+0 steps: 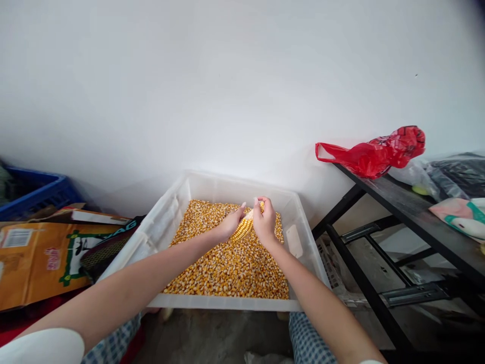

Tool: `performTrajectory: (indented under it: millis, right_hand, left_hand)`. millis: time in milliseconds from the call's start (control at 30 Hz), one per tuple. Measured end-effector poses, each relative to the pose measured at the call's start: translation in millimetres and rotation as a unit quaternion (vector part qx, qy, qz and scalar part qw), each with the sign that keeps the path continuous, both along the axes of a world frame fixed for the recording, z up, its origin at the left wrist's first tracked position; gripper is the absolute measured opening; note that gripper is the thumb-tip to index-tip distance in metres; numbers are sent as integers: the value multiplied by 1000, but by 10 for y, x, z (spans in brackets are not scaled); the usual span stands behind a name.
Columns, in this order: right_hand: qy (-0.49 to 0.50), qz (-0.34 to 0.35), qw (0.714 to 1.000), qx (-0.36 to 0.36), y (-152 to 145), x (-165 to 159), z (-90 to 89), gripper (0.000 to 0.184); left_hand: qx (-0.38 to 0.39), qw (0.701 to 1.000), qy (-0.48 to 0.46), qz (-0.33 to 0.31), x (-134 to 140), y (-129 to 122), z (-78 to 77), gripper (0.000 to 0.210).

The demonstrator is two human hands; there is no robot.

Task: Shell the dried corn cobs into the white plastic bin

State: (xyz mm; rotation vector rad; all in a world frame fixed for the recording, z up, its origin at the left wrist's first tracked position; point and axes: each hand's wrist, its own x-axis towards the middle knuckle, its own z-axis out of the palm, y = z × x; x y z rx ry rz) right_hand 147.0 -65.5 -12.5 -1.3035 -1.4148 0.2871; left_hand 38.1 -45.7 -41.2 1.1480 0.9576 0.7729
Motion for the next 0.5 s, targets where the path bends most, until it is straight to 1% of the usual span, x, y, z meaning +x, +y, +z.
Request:
performTrajectory:
  millis: [67,100,133,200,267,300,333,400,433,467,500]
  right_hand:
    - [6,28,1000,12,2,-26,-23,25]
    - [11,37,999,13,9,-35,-34,25]
    - [17,38,999,9,21,-38,-43,26]
    - [37,20,999,-6,61,-18,-56,27]
    - [66,-9,998,-24,117,33,-64,29]
    - [81,-23,996,-33,146,63,-69,29]
    - [98,-36,994,-44,173,93,-74,30]
    - [132,-57,987,-66,218,140,-89,31]
    - [144,-62,985,-73,234,155,-97,32]
    - [152,-65,983,-75,246,164,-106,32]
    - [155,-67,983,-74,254,170,-113,32]
  left_hand:
    - [-54,998,-19,-17,-40,32,-40,66]
    - [-69,997,-18,-21,-73,62,-51,67]
    - [-73,997,-8,-21,-113,100,-54,67]
    - [-53,998,32,-6,-198,187,-30,67]
    - [4,997,75,22,-269,251,24,66]
    - [52,994,92,35,-290,264,55,65]
    - [106,987,114,45,-299,260,84,64]
    - [210,961,172,45,-279,208,125,59]
    - [241,947,207,41,-252,169,135,57]
    - [249,940,230,35,-217,128,138,56]
    - [232,943,236,32,-178,92,135,56]
